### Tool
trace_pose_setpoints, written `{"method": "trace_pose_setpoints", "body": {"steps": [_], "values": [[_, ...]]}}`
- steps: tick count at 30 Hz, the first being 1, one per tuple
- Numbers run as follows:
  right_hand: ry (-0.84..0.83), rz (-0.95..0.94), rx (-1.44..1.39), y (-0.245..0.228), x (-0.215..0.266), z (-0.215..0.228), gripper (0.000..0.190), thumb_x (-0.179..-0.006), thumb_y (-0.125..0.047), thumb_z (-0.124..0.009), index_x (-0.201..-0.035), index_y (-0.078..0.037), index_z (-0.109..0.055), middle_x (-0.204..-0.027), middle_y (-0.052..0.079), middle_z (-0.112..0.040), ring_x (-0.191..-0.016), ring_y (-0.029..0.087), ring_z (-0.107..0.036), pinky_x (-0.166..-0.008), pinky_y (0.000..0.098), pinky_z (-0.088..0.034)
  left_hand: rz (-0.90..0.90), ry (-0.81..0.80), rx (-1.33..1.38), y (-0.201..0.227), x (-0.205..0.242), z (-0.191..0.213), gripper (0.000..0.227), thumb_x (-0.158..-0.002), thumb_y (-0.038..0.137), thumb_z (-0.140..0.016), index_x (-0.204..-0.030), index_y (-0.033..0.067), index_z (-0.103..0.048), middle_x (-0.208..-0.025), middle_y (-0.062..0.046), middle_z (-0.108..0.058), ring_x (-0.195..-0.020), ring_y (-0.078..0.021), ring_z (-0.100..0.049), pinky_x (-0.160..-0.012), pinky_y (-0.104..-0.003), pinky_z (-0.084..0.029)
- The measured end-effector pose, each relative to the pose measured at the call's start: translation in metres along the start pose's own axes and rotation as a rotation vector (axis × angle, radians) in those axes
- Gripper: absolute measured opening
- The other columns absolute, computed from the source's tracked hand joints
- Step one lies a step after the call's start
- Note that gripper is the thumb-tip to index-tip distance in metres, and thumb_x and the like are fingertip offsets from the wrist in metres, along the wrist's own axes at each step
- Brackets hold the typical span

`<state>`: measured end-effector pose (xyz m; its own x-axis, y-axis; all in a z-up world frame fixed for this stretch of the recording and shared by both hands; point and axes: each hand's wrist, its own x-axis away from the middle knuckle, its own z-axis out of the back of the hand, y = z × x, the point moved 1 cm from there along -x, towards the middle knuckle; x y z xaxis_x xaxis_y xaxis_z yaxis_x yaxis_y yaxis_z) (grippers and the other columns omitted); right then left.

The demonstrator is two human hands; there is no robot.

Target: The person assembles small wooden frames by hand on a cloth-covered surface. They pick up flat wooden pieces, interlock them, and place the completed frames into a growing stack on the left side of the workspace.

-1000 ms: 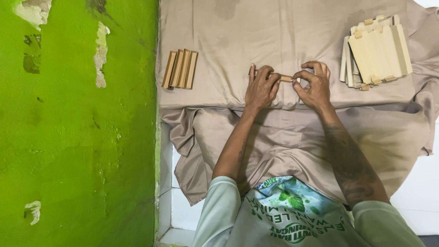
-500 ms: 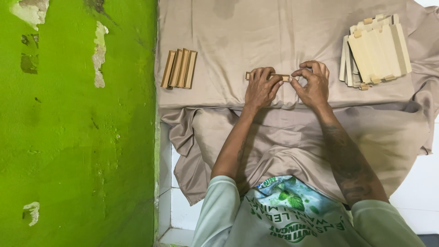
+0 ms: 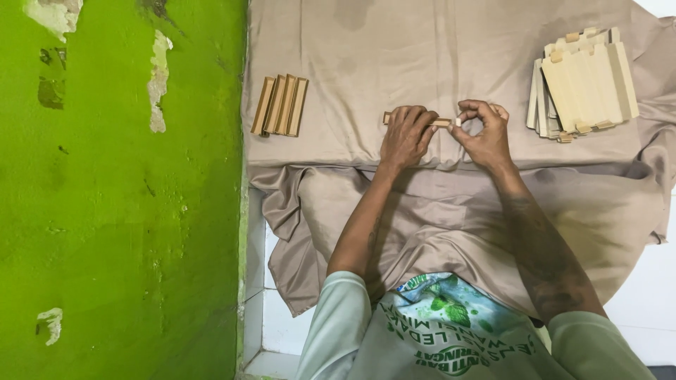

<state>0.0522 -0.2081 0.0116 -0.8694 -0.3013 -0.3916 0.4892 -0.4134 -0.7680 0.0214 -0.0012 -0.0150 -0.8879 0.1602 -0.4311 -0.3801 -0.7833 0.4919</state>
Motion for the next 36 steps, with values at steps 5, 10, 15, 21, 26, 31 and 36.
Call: {"method": "trace_pose_setpoints", "body": {"steps": [5, 10, 15, 21, 26, 31, 36], "values": [[-0.081, -0.022, 0.039, -0.001, -0.001, -0.002, 0.051, -0.082, -0.011, -0.077, -0.132, -0.014, -0.068, -0.095, 0.000, -0.073, -0.104, 0.025, -0.062, -0.114, 0.0504, -0.026, 0.014, 0.003, 0.001, -0.001, 0.001, -0.001, 0.024, -0.102, 0.038, -0.055, -0.120, 0.0245, -0.061, -0.105, -0.001, -0.060, -0.111, -0.0238, -0.058, -0.112, -0.046, -0.039], [-0.054, -0.101, 0.052, -0.020, -0.012, -0.002, 0.044, -0.086, -0.006, -0.077, -0.130, -0.007, -0.069, -0.087, 0.005, -0.073, -0.098, 0.029, -0.066, -0.111, 0.0505, -0.032, 0.005, 0.013, 0.019, -0.003, 0.000, -0.001, 0.025, -0.101, 0.037, -0.057, -0.121, 0.0239, -0.061, -0.105, -0.001, -0.058, -0.110, -0.0246, -0.058, -0.111, -0.047, -0.040], [-0.118, -0.444, 0.198, -0.021, -0.030, -0.011, 0.054, -0.076, -0.026, -0.085, -0.124, -0.009, -0.068, -0.075, 0.002, -0.072, -0.085, 0.027, -0.073, -0.092, 0.0441, -0.051, 0.001, 0.013, 0.025, -0.005, 0.001, -0.005, 0.027, -0.102, 0.039, -0.053, -0.122, 0.0233, -0.061, -0.105, -0.002, -0.057, -0.108, -0.0247, -0.058, -0.111, -0.045, -0.040], [-0.161, -0.489, 0.379, -0.024, -0.041, -0.025, 0.051, -0.074, -0.026, -0.089, -0.116, -0.006, -0.067, -0.071, 0.006, -0.070, -0.091, 0.037, -0.071, -0.100, 0.0499, -0.036, 0.023, -0.005, 0.034, -0.001, 0.001, 0.000, 0.025, -0.100, 0.036, -0.057, -0.122, 0.0235, -0.061, -0.105, -0.002, -0.057, -0.110, -0.0243, -0.057, -0.112, -0.045, -0.039], [-0.168, -0.448, 0.425, -0.019, -0.037, -0.034, 0.044, -0.078, -0.020, -0.085, -0.117, -0.010, -0.067, -0.072, 0.003, -0.067, -0.097, 0.036, -0.067, -0.102, 0.0506, -0.032, 0.032, 0.006, 0.007, -0.003, 0.002, -0.006, 0.026, -0.098, 0.035, -0.061, -0.122, 0.0246, -0.061, -0.106, -0.001, -0.057, -0.111, -0.0243, -0.057, -0.112, -0.045, -0.039], [-0.140, -0.251, 0.316, 0.002, -0.017, -0.024, 0.035, -0.084, -0.019, -0.073, -0.118, -0.015, -0.072, -0.071, 0.001, -0.058, -0.099, 0.027, -0.058, -0.112, 0.0493, -0.024, 0.045, 0.010, 0.009, -0.002, 0.001, -0.007, 0.024, -0.099, 0.036, -0.060, -0.121, 0.0253, -0.060, -0.106, 0.000, -0.057, -0.112, -0.0234, -0.057, -0.112, -0.046, -0.039], [-0.144, 0.019, 0.115, -0.001, -0.004, -0.005, 0.040, -0.085, -0.021, -0.088, -0.123, -0.014, -0.076, -0.084, 0.007, -0.060, -0.103, 0.029, -0.055, -0.115, 0.0521, -0.023, 0.039, -0.013, -0.030, -0.003, 0.003, -0.008, 0.026, -0.102, 0.036, -0.057, -0.124, 0.0247, -0.060, -0.107, -0.001, -0.058, -0.112, -0.0228, -0.057, -0.115, -0.047, -0.039]]}}
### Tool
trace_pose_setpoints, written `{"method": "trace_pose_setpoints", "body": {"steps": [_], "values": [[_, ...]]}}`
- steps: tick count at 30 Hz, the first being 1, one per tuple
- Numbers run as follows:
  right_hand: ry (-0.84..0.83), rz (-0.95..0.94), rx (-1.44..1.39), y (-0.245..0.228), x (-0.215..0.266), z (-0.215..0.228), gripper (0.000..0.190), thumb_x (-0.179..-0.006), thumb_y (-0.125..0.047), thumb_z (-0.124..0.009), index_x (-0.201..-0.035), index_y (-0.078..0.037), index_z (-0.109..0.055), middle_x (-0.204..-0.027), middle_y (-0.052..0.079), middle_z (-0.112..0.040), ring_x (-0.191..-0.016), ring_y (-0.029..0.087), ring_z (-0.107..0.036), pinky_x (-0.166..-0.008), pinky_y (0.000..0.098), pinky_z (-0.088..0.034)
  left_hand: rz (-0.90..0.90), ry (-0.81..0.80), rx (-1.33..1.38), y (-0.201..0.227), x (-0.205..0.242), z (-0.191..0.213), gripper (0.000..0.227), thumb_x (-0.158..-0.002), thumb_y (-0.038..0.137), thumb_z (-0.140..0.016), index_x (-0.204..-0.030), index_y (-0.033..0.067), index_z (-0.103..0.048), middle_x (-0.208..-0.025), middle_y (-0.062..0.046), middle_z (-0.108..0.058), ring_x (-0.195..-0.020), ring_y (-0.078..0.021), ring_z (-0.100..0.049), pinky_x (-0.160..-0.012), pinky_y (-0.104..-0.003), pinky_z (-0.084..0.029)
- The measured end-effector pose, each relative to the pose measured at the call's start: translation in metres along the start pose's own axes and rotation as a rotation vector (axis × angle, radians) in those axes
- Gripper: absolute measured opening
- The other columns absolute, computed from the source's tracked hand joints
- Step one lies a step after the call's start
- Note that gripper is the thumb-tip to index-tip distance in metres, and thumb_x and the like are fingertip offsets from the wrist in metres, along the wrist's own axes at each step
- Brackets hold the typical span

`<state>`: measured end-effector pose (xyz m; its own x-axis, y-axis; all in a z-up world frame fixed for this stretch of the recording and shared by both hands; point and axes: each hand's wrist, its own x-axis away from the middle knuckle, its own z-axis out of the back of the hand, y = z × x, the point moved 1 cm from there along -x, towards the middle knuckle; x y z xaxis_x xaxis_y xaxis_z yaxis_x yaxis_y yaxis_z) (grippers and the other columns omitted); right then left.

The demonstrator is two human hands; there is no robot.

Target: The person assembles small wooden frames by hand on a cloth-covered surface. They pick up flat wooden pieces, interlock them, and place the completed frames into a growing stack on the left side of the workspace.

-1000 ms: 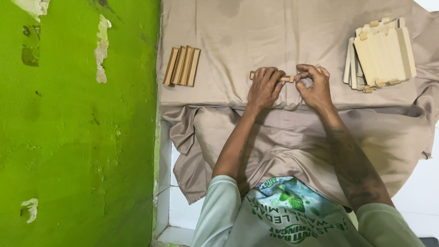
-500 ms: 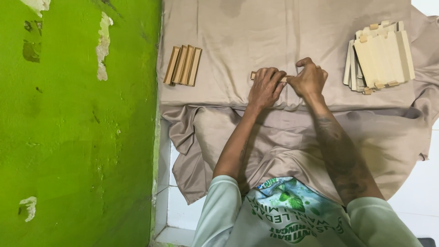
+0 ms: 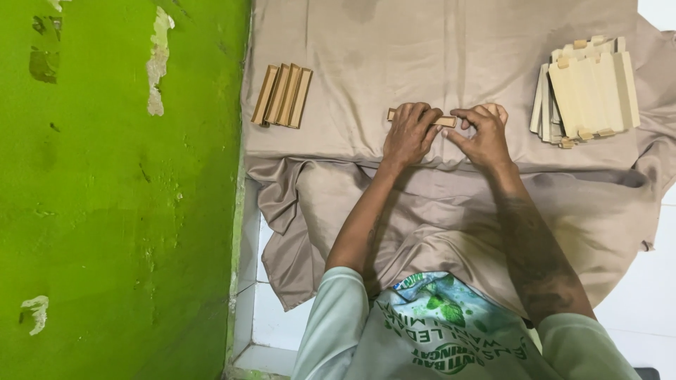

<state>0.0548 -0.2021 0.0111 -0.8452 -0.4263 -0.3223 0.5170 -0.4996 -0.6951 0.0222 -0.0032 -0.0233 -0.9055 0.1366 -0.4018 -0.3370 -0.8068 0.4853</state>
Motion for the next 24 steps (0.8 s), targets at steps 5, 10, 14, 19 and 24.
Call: {"method": "trace_pose_setpoints", "body": {"steps": [5, 10, 14, 19, 24], "values": [[0.012, -0.006, 0.007, 0.016, -0.001, -0.005, 0.031, -0.092, -0.022, -0.083, -0.122, -0.018, -0.077, -0.082, 0.005, -0.059, -0.104, 0.028, -0.055, -0.115, 0.0513, -0.023, 0.017, 0.018, -0.037, 0.008, -0.002, 0.027, 0.033, -0.099, 0.034, -0.062, -0.127, 0.0185, -0.062, -0.113, -0.006, -0.061, -0.119, -0.0271, -0.054, -0.120, -0.058, -0.029], [0.009, -0.008, -0.017, 0.026, 0.003, -0.005, 0.026, -0.094, -0.025, -0.082, -0.119, -0.021, -0.077, -0.081, 0.004, -0.059, -0.103, 0.029, -0.057, -0.115, 0.0524, -0.027, 0.115, -0.026, -0.039, -0.027, 0.012, 0.055, 0.043, -0.088, 0.034, -0.077, -0.126, 0.0161, -0.068, -0.120, -0.008, -0.058, -0.125, -0.0311, -0.045, -0.120, -0.068, -0.018], [0.006, 0.004, 0.007, 0.014, 0.002, -0.003, 0.027, -0.092, -0.028, -0.085, -0.117, -0.021, -0.077, -0.081, 0.003, -0.056, -0.103, 0.028, -0.055, -0.116, 0.0530, -0.025, 0.143, 0.033, 0.165, -0.049, 0.024, 0.059, 0.024, -0.091, 0.037, -0.075, -0.111, 0.0241, -0.077, -0.098, 0.000, -0.056, -0.105, -0.0243, -0.049, -0.113, -0.050, -0.034], [-0.008, 0.026, 0.051, 0.001, 0.002, 0.001, 0.044, -0.086, -0.035, -0.087, -0.126, -0.020, -0.076, -0.082, 0.006, -0.053, -0.102, 0.030, -0.053, -0.115, 0.0566, -0.023, 0.078, 0.030, 0.166, -0.048, 0.022, 0.048, 0.022, -0.093, 0.044, -0.073, -0.109, 0.0298, -0.078, -0.081, 0.004, -0.059, -0.089, -0.0164, -0.056, -0.114, -0.044, -0.032], [-0.024, 0.008, 0.036, -0.003, 0.001, 0.001, 0.027, -0.092, -0.032, -0.083, -0.118, -0.025, -0.078, -0.083, 0.005, -0.053, -0.104, 0.028, -0.052, -0.117, 0.0535, -0.022, 0.080, 0.062, 0.248, -0.052, 0.022, 0.049, 0.021, -0.091, 0.041, -0.075, -0.106, 0.0275, -0.079, -0.076, 0.002, -0.062, -0.082, -0.0180, -0.059, -0.113, -0.047, -0.032]]}}
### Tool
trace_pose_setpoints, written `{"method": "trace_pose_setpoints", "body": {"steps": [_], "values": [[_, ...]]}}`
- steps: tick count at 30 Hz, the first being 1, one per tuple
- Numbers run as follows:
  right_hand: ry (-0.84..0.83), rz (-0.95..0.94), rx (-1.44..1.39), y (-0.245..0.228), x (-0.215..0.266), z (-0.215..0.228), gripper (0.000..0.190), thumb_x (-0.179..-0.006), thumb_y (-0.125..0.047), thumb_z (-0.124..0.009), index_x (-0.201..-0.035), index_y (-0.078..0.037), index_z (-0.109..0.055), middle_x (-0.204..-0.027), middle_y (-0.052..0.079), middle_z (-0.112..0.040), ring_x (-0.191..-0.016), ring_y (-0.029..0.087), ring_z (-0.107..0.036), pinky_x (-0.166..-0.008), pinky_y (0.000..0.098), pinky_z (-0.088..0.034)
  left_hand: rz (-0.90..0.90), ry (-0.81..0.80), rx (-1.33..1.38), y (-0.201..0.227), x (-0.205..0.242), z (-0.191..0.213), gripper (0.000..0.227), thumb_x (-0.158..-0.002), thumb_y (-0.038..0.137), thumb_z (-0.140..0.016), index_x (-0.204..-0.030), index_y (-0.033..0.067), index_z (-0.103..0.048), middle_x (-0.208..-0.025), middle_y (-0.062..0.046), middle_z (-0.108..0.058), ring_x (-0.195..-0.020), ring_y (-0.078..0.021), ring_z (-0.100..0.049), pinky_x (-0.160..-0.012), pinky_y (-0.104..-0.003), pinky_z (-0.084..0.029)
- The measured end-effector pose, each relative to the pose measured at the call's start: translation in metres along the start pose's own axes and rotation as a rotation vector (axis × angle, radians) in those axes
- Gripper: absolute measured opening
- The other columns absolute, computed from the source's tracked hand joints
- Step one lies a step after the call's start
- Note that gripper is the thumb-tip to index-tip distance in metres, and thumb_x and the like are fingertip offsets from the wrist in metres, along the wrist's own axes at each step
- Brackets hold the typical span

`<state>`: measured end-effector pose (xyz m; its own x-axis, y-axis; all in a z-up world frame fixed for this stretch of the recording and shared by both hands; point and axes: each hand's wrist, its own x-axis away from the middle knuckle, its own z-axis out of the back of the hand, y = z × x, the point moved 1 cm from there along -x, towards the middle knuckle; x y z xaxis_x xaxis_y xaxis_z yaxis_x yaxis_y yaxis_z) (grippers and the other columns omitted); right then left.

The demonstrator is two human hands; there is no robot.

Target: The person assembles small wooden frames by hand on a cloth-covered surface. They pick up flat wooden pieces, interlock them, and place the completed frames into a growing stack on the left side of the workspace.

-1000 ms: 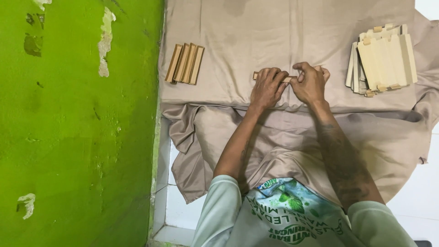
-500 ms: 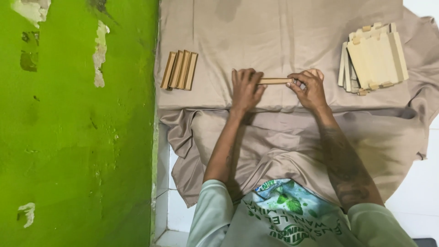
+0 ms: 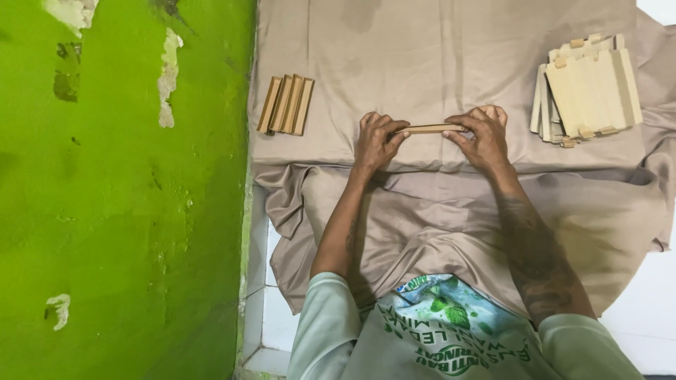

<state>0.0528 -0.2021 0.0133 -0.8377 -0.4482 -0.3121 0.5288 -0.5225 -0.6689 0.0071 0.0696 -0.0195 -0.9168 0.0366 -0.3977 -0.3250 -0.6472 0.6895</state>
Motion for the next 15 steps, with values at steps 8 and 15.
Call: {"method": "trace_pose_setpoints", "body": {"steps": [8, 15], "values": [[0.004, -0.005, -0.045, 0.006, 0.001, 0.000, 0.020, -0.095, -0.033, -0.084, -0.113, -0.026, -0.079, -0.083, 0.003, -0.055, -0.104, 0.026, -0.052, -0.118, 0.0524, -0.023, -0.005, 0.056, -0.003, -0.002, 0.001, -0.005, 0.015, -0.090, 0.038, -0.075, -0.099, 0.0267, -0.079, -0.075, 0.000, -0.063, -0.082, -0.0203, -0.061, -0.111, -0.047, -0.036], [0.040, 0.018, -0.064, 0.022, 0.003, -0.006, 0.025, -0.096, -0.030, -0.086, -0.120, -0.023, -0.079, -0.081, 0.003, -0.061, -0.103, 0.025, -0.056, -0.118, 0.0493, -0.025, -0.006, 0.071, -0.018, 0.008, 0.000, 0.003, 0.017, -0.090, 0.034, -0.075, -0.102, 0.0225, -0.078, -0.072, -0.002, -0.062, -0.078, -0.0221, -0.062, -0.106, -0.046, -0.041]]}}
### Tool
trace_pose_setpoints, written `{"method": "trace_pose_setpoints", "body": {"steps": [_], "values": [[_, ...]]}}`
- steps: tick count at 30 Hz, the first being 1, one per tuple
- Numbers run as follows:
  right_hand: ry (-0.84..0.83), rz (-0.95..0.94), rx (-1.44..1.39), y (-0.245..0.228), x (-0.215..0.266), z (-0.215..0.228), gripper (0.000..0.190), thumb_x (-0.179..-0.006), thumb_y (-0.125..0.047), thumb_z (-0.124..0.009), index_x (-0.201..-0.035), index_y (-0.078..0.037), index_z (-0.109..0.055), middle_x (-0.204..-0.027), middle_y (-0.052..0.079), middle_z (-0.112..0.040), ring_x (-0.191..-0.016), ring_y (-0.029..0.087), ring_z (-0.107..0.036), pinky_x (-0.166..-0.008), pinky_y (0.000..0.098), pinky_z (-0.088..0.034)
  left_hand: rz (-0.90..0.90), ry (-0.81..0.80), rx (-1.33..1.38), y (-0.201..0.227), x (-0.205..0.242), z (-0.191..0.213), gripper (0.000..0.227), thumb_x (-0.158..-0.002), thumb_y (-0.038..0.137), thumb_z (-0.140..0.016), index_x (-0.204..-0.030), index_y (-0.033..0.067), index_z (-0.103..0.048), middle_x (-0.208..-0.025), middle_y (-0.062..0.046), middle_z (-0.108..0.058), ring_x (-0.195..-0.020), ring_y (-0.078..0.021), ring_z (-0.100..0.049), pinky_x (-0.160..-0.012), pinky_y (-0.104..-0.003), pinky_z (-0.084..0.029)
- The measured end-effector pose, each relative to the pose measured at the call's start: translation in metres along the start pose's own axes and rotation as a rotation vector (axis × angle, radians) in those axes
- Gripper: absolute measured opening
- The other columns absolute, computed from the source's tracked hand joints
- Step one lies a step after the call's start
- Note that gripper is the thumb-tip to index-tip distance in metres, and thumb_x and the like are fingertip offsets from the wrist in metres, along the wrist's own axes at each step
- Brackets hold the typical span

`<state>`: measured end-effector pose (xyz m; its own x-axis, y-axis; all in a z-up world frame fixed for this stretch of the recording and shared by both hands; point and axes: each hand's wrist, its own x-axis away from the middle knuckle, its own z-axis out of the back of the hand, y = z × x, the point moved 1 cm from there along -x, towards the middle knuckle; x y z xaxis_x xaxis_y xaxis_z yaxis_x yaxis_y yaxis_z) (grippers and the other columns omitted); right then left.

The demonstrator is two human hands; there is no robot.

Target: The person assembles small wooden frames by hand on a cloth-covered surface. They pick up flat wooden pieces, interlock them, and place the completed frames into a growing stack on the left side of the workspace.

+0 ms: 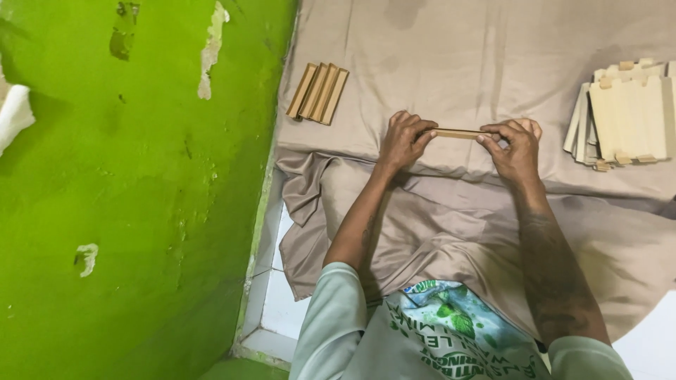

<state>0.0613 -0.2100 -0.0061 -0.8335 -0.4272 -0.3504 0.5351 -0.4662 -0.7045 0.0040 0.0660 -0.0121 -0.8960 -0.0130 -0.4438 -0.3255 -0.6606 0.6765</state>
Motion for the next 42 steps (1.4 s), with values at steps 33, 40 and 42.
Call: {"method": "trace_pose_setpoints", "body": {"steps": [33, 40, 42], "values": [[0.161, 0.049, 0.228, -0.029, 0.002, -0.001, 0.023, -0.092, -0.027, -0.085, -0.110, -0.012, -0.080, -0.083, -0.004, -0.060, -0.100, 0.026, -0.059, -0.109, 0.0459, -0.038, 0.126, 0.330, -0.416, 0.013, -0.016, 0.018, 0.040, -0.092, 0.042, -0.068, -0.120, 0.0139, -0.070, -0.107, -0.011, -0.059, -0.101, -0.0340, -0.057, -0.083, -0.050, -0.044], [0.113, -0.050, -0.062, -0.029, -0.002, 0.020, 0.029, -0.084, -0.023, -0.084, -0.111, -0.014, -0.077, -0.082, 0.008, -0.067, -0.100, 0.032, -0.062, -0.112, 0.0560, -0.035, 0.231, 0.106, -0.289, 0.021, -0.022, -0.017, 0.053, -0.091, 0.050, -0.070, -0.123, 0.0070, -0.066, -0.103, -0.010, -0.056, -0.095, -0.0321, -0.062, -0.086, -0.046, -0.048], [0.096, -0.170, -0.289, -0.016, -0.003, 0.024, 0.023, -0.085, -0.009, -0.080, -0.108, -0.014, -0.079, -0.088, 0.009, -0.073, -0.095, 0.028, -0.067, -0.102, 0.0479, -0.046, 0.224, 0.111, -0.216, 0.024, -0.022, -0.011, 0.044, -0.094, 0.041, -0.070, -0.121, 0.0066, -0.068, -0.104, -0.010, -0.056, -0.098, -0.0329, -0.063, -0.088, -0.047, -0.049]]}}
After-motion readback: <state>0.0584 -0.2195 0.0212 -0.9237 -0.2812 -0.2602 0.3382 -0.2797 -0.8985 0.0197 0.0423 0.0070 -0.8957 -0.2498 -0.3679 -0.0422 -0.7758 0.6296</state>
